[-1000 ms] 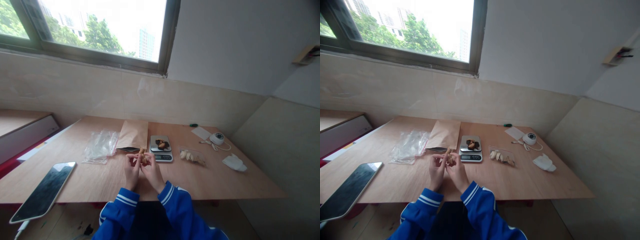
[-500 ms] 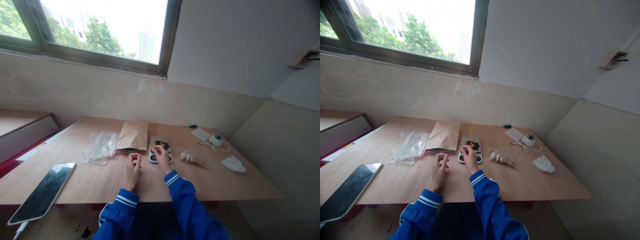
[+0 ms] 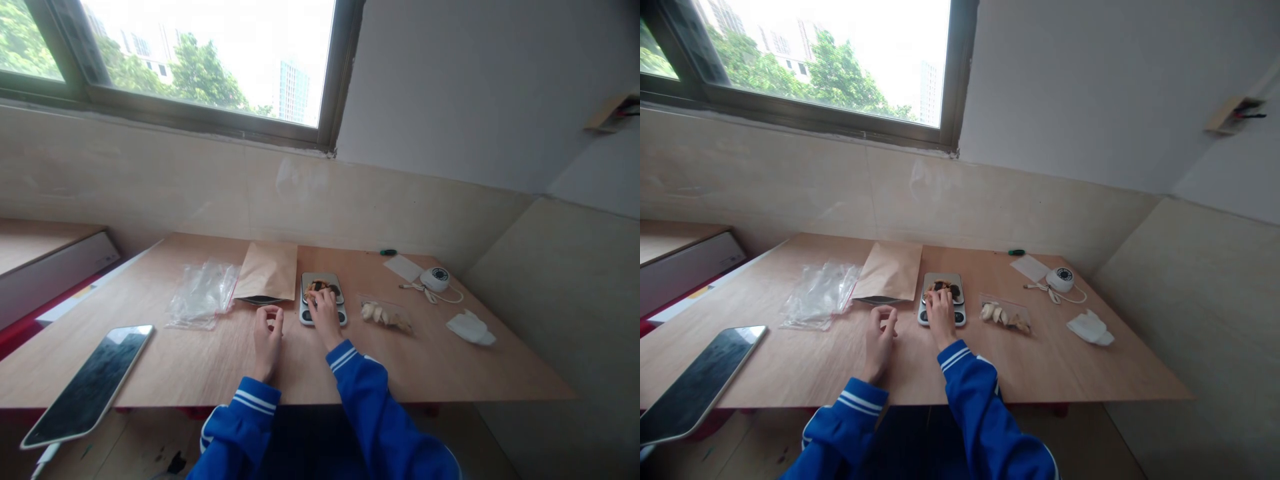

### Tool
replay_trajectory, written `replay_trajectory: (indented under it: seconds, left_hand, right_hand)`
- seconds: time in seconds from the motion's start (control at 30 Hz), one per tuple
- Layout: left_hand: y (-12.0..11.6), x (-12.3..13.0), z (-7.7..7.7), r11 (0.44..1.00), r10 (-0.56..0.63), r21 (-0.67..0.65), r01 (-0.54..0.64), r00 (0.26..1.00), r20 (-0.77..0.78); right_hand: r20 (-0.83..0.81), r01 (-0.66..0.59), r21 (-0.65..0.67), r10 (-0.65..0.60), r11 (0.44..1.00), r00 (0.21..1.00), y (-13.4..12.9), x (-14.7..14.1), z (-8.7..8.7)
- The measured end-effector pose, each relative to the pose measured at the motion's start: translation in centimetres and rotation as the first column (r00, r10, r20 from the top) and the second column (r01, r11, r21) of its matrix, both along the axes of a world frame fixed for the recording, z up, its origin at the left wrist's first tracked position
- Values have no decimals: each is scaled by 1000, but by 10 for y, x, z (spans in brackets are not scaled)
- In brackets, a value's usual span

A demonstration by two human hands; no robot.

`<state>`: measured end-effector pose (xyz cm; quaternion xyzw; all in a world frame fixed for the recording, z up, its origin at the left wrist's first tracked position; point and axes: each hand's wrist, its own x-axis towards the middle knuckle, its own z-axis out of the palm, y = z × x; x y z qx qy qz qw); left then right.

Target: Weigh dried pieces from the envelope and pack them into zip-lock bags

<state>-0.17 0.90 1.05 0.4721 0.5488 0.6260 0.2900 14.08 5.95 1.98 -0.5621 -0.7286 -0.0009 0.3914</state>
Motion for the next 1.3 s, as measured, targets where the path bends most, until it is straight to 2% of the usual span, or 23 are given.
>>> replay_trajectory:
  seconds: [0.1, 0.23, 0.4, 0.47, 0.6, 0.77, 0.83, 0.97, 1.07, 1.17, 1.3]
  left_hand:
    - [0, -1, 1, 1000, 27, -4, -27, 1000, -14]
    - [1, -4, -1, 994, 107, -22, -108, 993, -53]
    - [8, -9, -12, 966, 244, -29, -258, 940, -238]
    - [13, -10, -18, 965, 246, -14, -263, 921, -303]
    - [28, -12, -29, 967, 230, -14, -254, 896, -379]
    - [46, -20, -31, 978, 174, -20, -209, 858, -483]
    - [50, -23, -26, 987, 126, -3, -158, 794, -594]
    - [60, -30, -14, 992, 71, 0, -129, 541, -838]
    - [71, -34, -13, 989, 20, -39, -144, 390, -921]
    - [80, -36, -17, 981, -60, -114, -156, 312, -948]
    - [85, -35, -20, 976, -73, -131, -176, 301, -951]
  right_hand:
    - [38, 19, 77, -22, 997, 999, -1, 1, 3]
    - [-3, 7, 144, -7, 990, 1000, -4, 10, 11]
    - [-88, 64, 179, -49, 982, 995, -4, 41, 20]
    - [-106, 83, 195, -64, 977, 992, -4, 57, 16]
    - [-145, 160, 222, -130, 962, 981, -3, 82, -4]
    - [-188, 229, 224, -189, 947, 964, -3, 89, -18]
    - [-174, 202, 211, -166, 956, 971, -3, 88, -17]
    - [-174, 199, 220, -163, 955, 971, -4, 87, -14]
    - [-184, 199, 217, -160, 956, 970, -3, 88, -13]
    - [-186, 198, 202, -161, 959, 969, -3, 88, -14]
    - [-176, 216, 181, -185, 959, 967, -2, 88, -15]
